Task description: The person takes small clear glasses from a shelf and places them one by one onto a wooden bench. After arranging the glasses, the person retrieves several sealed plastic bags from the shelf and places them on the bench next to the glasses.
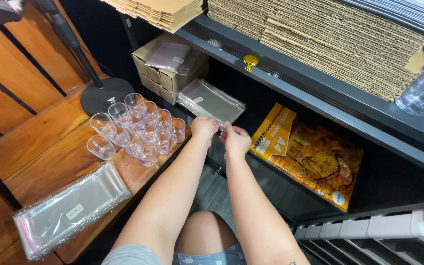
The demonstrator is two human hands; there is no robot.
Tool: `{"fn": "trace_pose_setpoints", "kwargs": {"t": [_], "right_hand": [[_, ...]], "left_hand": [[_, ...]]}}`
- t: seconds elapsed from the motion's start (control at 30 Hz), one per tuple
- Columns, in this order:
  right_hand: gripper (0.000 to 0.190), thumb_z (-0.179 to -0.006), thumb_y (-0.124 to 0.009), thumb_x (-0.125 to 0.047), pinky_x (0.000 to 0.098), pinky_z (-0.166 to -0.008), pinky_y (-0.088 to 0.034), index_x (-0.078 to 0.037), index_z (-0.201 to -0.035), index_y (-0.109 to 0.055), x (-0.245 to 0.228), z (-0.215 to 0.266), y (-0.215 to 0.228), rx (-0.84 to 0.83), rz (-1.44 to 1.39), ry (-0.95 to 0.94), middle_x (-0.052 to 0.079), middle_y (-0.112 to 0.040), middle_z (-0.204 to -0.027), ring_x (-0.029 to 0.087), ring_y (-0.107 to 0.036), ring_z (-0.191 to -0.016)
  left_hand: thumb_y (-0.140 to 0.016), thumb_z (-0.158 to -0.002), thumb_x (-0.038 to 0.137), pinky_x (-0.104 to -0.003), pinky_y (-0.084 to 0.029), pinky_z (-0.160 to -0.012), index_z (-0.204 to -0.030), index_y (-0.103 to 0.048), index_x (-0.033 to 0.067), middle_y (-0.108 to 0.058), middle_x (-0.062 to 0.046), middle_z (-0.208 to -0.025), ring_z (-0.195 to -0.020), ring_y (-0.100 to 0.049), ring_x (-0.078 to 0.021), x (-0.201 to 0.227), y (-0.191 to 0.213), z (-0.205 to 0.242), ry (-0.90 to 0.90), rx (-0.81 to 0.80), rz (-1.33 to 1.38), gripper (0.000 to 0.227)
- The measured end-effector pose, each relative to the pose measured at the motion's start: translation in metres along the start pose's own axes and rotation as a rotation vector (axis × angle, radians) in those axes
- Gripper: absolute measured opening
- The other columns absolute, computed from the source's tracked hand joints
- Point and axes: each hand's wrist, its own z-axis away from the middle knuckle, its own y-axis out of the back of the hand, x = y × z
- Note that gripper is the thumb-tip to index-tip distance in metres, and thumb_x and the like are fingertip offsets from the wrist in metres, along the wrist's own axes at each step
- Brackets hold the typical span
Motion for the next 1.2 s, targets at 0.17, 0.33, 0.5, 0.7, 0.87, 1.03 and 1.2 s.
{"fn": "trace_pose_setpoints", "kwargs": {"t": [0.17, 0.33, 0.5, 0.7, 0.87, 1.03, 1.2], "right_hand": [[0.024, -0.09, -0.079, -0.011, 0.036, -0.062, -0.067, 0.005, -0.101, -0.066, 0.007, -0.003, -0.001, -0.024, -0.104, -0.068, 0.017, -0.071, -0.078, 0.023, -0.074, -0.063], [0.02, -0.091, -0.076, -0.005, 0.0386, -0.064, -0.067, 0.007, -0.102, -0.063, 0.014, -0.003, 0.002, -0.026, -0.139, -0.099, 0.018, -0.069, -0.079, 0.025, -0.076, -0.065], [0.018, -0.087, -0.075, -0.003, 0.0369, -0.062, -0.067, 0.003, -0.099, -0.062, 0.019, 0.002, 0.014, -0.03, -0.135, -0.139, 0.014, -0.069, -0.078, 0.022, -0.075, -0.063], [0.016, -0.083, -0.073, -0.002, 0.0374, -0.056, -0.067, 0.0, -0.094, -0.062, 0.009, 0.01, 0.02, 0.012, -0.176, -0.136, 0.012, -0.063, -0.069, 0.021, -0.071, -0.054], [0.017, -0.083, -0.071, 0.0, 0.035, -0.059, -0.067, 0.0, -0.099, -0.065, 0.004, 0.016, 0.018, 0.041, -0.176, -0.093, 0.013, -0.065, -0.072, 0.021, -0.073, -0.058], [0.024, -0.083, -0.071, 0.004, 0.0336, -0.064, -0.068, 0.003, -0.107, -0.067, 0.001, 0.02, 0.02, 0.052, -0.139, -0.048, 0.015, -0.066, -0.077, 0.02, -0.074, -0.063], [0.029, -0.084, -0.071, 0.006, 0.0348, -0.068, -0.069, 0.006, -0.112, -0.066, -0.017, 0.039, 0.027, 0.034, -0.125, -0.005, 0.016, -0.065, -0.083, 0.02, -0.074, -0.068]], "left_hand": [[-0.062, -0.091, 0.009, -0.033, -0.067, -0.07, -0.116, -0.06, -0.0107, -0.069, -0.022, -0.09, -0.078, -0.076, -0.0242, -0.005, -0.002, 0.002, 0.002, 0.047, 0.025, 0.032], [-0.066, -0.082, 0.009, -0.039, -0.068, -0.059, -0.105, -0.067, -0.0097, -0.07, -0.028, -0.087, -0.074, -0.077, -0.0284, 0.0, 0.001, 0.016, -0.021, 0.122, -0.002, 0.029], [-0.062, -0.092, 0.01, -0.045, -0.069, -0.07, -0.127, -0.055, -0.0105, -0.065, -0.033, -0.111, -0.088, -0.074, -0.0412, -0.011, 0.001, -0.009, 0.025, 0.175, 0.048, 0.041], [-0.058, -0.102, 0.013, -0.046, -0.067, -0.076, -0.132, -0.051, -0.0108, -0.062, -0.033, -0.117, -0.094, -0.074, -0.0415, -0.006, 0.008, 0.0, -0.015, 0.162, 0.064, 0.039], [-0.054, -0.104, 0.015, -0.044, -0.069, -0.072, -0.133, -0.054, -0.0101, -0.065, -0.031, -0.109, -0.087, -0.075, -0.0384, -0.005, 0.013, -0.007, -0.018, 0.155, 0.052, 0.038], [-0.049, -0.107, 0.016, -0.04, -0.068, -0.076, -0.141, -0.047, -0.0109, -0.063, -0.029, -0.109, -0.09, -0.075, -0.0331, -0.002, 0.014, -0.003, 0.0, 0.109, 0.062, 0.043], [-0.05, -0.108, 0.014, -0.046, -0.067, -0.083, -0.146, -0.042, -0.0076, -0.062, -0.032, -0.115, -0.1, -0.073, -0.0378, 0.02, 0.016, 0.029, 0.011, 0.078, 0.099, 0.045]]}}
